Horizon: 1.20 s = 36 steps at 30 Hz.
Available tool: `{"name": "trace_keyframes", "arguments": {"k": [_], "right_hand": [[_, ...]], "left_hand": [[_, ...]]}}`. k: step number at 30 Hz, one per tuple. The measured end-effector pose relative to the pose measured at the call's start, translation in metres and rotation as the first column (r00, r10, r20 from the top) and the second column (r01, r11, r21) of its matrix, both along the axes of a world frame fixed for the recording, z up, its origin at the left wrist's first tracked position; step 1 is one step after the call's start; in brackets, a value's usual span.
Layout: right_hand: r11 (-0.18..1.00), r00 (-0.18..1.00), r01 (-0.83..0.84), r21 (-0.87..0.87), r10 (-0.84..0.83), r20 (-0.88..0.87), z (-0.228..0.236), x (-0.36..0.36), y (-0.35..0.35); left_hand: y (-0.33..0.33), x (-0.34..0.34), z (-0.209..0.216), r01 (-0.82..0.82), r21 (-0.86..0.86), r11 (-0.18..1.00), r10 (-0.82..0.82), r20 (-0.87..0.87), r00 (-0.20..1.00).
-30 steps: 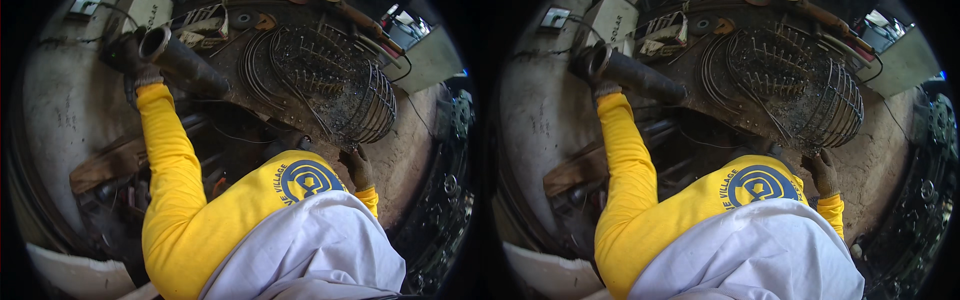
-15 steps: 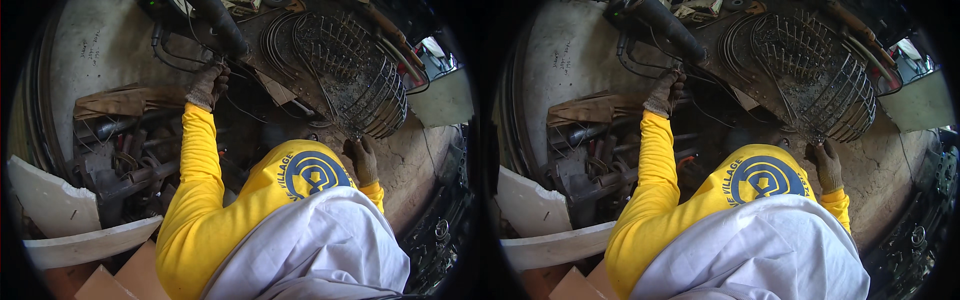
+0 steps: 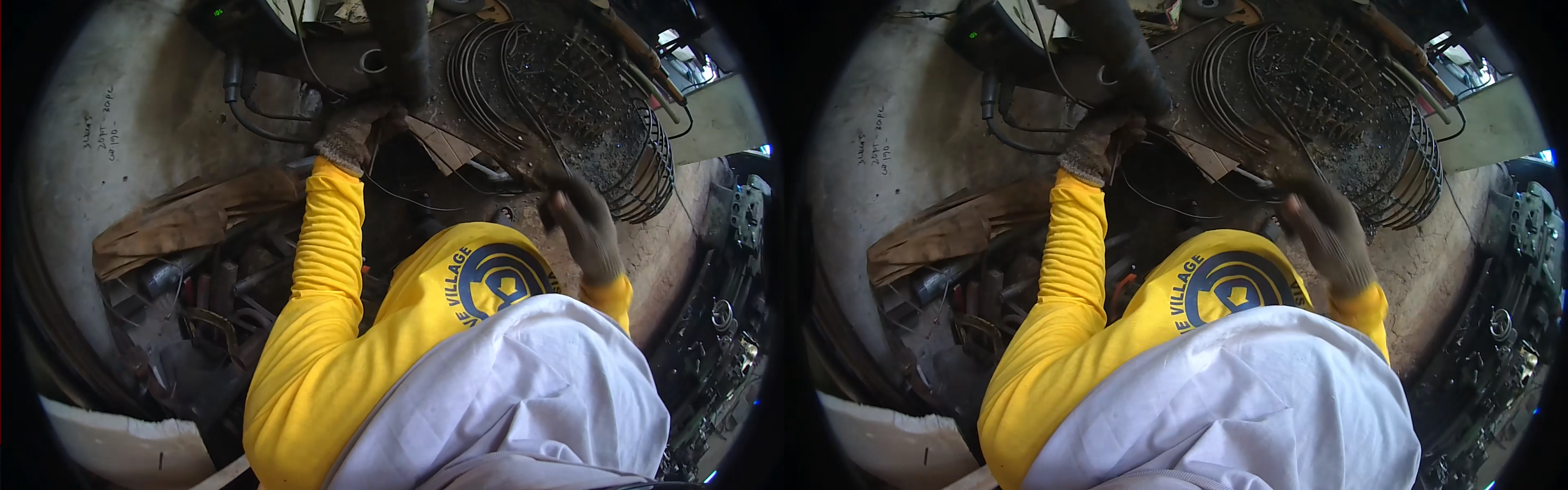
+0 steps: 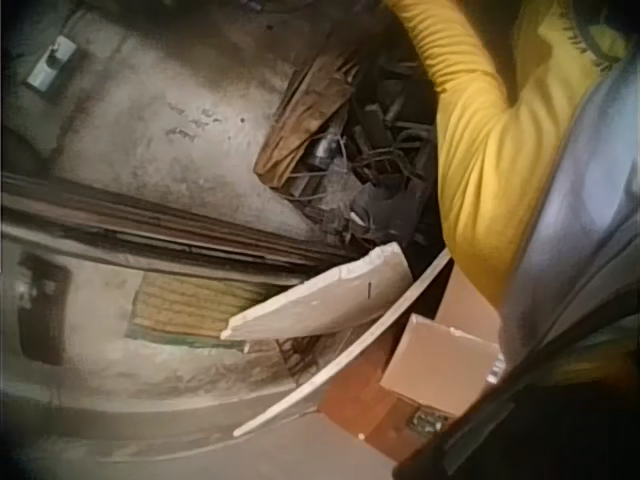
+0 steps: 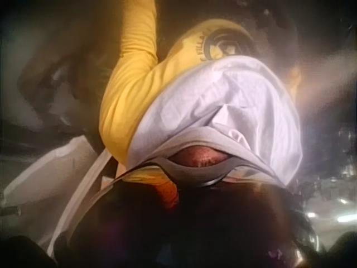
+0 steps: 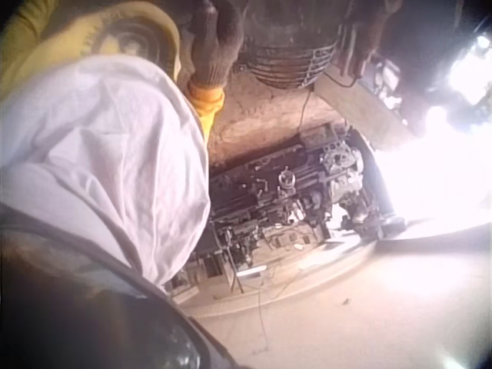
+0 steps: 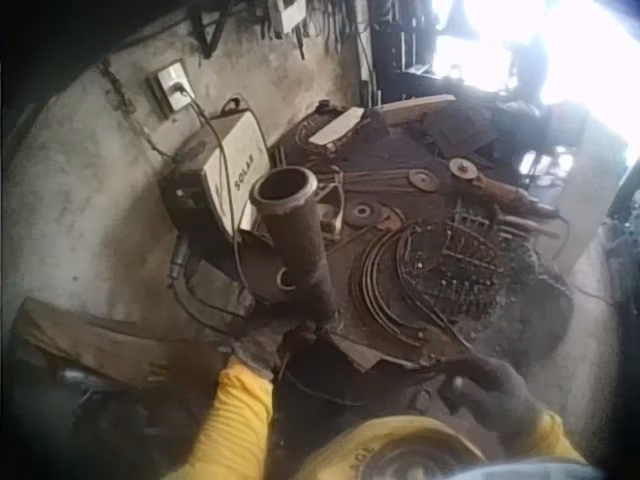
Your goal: The person hammers a metal pipe, aligns a small metal piece onto a wire cage, and then welds the pieces together using a welding torch. They then use an angle grinder to smooth the metal.
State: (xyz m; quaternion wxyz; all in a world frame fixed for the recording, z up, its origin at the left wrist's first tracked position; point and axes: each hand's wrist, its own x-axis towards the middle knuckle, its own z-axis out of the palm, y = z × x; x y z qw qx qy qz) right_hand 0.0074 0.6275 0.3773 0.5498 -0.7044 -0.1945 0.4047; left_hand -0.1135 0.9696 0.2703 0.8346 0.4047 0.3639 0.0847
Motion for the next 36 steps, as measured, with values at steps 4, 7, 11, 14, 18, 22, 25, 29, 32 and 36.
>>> {"name": "trace_keyframes", "arguments": {"k": [4,7,11,14,18,22,25,29,32,36], "right_hand": [[0.996,0.99,0.085,-0.025,-0.081,0.113,-0.028,0.031,0.141],[0.953,0.92,-0.231,-0.193,0.279,0.275,-0.053,0.064,0.216],[0.76,0.816,-0.433,-0.485,0.559,0.148,-0.042,0.044,0.247],[0.713,0.63,-0.566,-0.414,0.698,0.339,-0.055,-0.037,0.215],[0.874,0.592,-0.375,-0.309,0.482,0.646,-0.06,-0.019,0.222],[0.868,0.38,-0.114,-0.483,0.488,0.786,-0.083,0.087,0.283],[0.744,0.326,-0.133,-0.655,0.657,0.68,-0.104,0.116,0.312],[0.727,0.327,-0.138,-0.672,0.674,0.662,-0.116,0.126,0.317],[0.778,0.361,-0.149,-0.61,0.617,0.699,-0.114,0.126,0.306],[0.932,0.434,-0.335,-0.141,0.285,0.855,-0.115,0.129,0.254]], "left_hand": [[0.004,-0.007,-0.009,0.004,-0.105,0.994,0.02,0.219,0.975],[0.006,-0.014,-0.035,0.035,-0.058,0.998,-0.006,0.444,0.896],[0.008,-0.001,-0.031,0.122,0.055,0.991,-0.134,0.405,0.904],[0.013,-0.002,-0.022,0.103,-0.201,0.974,-0.028,0.347,0.937],[0.01,-0.005,-0.009,-0.005,-0.303,0.953,0.087,0.256,0.963],[0.014,0.007,-0.019,0.067,-0.25,0.966,0.003,0.267,0.964],[0.014,0.001,-0.01,0.074,-0.214,0.974,-0.015,0.267,0.964],[0.009,-0.014,0.017,0.13,0.041,0.991,-0.133,0.106,0.985],[0.006,-0.034,0.018,0.207,0.168,0.964,-0.221,0.068,0.973],[0.001,-0.029,0.018,0.183,0.114,0.977,-0.188,0.037,0.981]]}}
